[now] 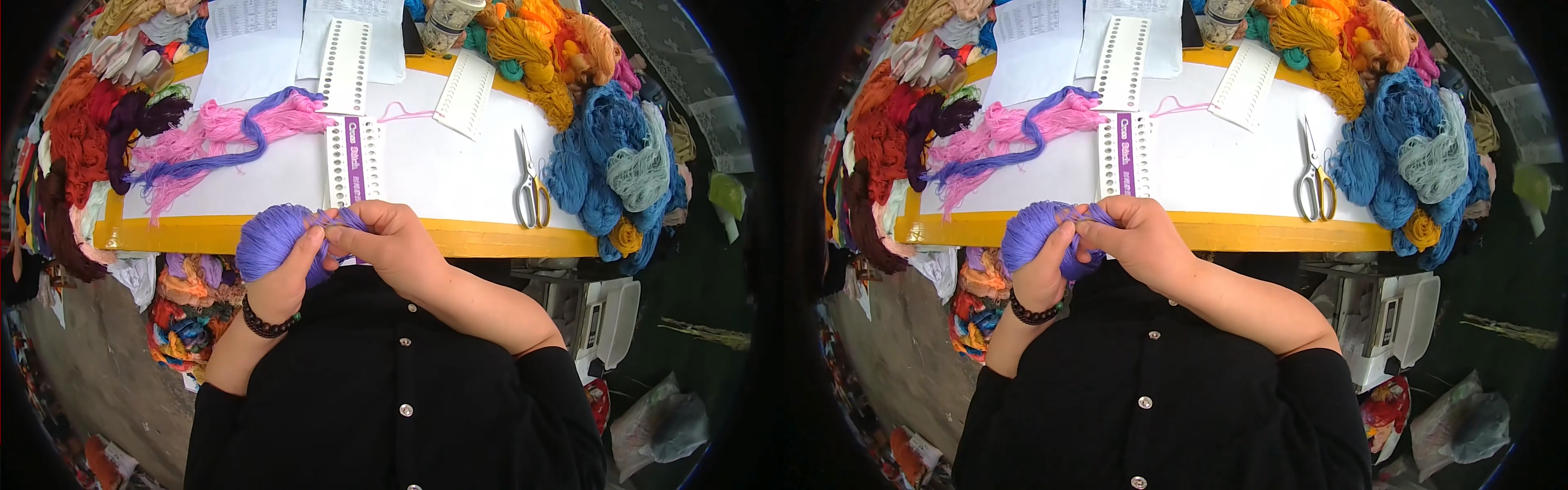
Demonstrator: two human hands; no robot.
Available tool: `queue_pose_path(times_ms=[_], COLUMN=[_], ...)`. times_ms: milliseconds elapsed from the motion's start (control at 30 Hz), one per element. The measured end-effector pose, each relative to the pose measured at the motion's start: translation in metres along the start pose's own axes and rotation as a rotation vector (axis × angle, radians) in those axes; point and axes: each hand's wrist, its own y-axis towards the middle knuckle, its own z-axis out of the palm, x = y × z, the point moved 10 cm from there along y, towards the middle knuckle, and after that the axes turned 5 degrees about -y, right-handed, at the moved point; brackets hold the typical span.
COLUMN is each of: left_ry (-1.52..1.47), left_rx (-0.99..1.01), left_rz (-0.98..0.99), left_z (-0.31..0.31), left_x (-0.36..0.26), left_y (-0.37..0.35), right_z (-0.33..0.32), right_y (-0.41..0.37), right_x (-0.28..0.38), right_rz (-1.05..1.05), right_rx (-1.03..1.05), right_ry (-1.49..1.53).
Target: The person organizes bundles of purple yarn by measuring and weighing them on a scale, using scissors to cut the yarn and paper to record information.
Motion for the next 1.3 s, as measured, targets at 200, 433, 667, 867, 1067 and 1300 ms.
queue_pose_path(times_ms=[200, 433, 667, 867, 1067, 1300], left_ry=[-0.08, -0.166, -0.25, 0.071, 0.025, -0.164], left_rx=[-0.025, 0.0, 0.067, 0.137, 0.167, 0.158], left_rz=[0.019, -0.015, -0.004, 0.074, 0.026, -0.127], left_z=[0.0, -0.001, -0.006, 0.014, 0.02, 0.016], left_x=[0.001, 0.007, -0.005, 0.0, 0.0, 0.01], left_y=[-0.001, -0.002, 0.002, 0.005, 0.002, 0.0], right_z=[-0.004, -0.004, -0.015, -0.001, -0.006, 0.001], right_y=[0.002, 0.002, 0.009, 0.002, 0.002, -0.001], right_x=[-0.002, -0.003, -0.012, -0.009, -0.01, 0.001], right_rz=[-0.007, -0.008, 0.056, 0.05, 0.055, 0.023], right_rx=[-0.009, 0.018, 0.097, 0.009, -0.022, 0.018], right_ry=[0.033, 0.141, 0.571, 0.026, -0.076, 0.08])
